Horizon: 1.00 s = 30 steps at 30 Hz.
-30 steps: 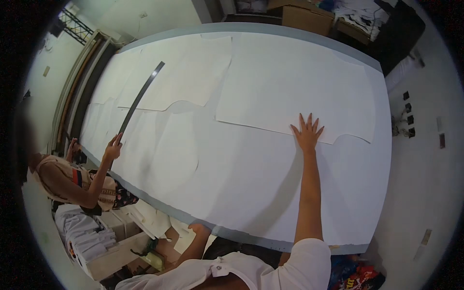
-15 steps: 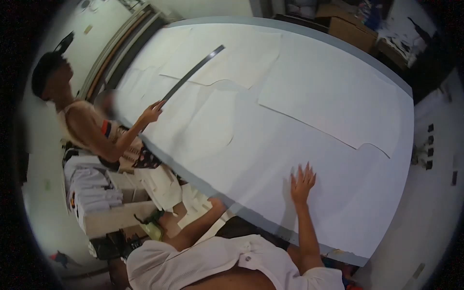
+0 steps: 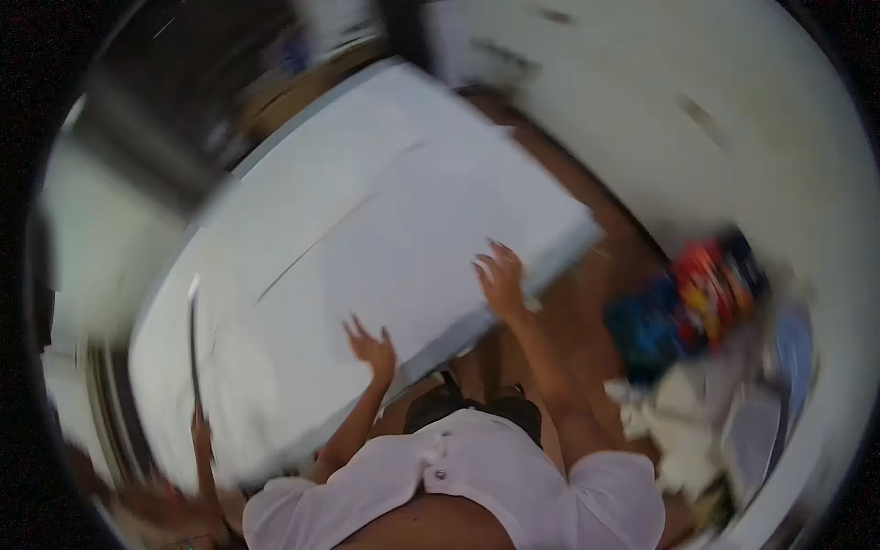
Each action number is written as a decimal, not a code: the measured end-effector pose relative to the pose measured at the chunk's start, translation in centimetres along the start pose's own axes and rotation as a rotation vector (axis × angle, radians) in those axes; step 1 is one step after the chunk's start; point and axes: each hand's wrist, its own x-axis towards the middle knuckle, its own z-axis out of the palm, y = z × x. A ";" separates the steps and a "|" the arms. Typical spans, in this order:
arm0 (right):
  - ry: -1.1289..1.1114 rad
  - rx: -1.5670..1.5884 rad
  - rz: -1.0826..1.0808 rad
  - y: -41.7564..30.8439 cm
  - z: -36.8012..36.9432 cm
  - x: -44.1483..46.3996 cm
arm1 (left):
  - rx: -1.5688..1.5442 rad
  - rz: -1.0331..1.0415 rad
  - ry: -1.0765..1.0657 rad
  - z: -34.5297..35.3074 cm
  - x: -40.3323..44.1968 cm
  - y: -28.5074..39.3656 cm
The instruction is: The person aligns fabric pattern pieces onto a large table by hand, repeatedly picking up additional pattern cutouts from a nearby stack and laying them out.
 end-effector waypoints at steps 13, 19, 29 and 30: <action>0.535 -0.569 0.754 11.5 -50.5 -26.5 | -0.756 1.325 -0.665 10.9 -28.6 45.5; 0.660 -0.481 1.216 12.1 -63.8 -33.2 | -0.908 1.176 -1.739 9.3 -44.1 62.1; 0.639 -1.259 1.404 26.3 -79.4 -43.9 | -1.080 1.676 -1.216 16.1 -74.3 95.2; 0.625 -1.316 1.377 26.9 -79.7 -44.6 | -1.006 1.701 -1.018 17.4 -77.5 96.9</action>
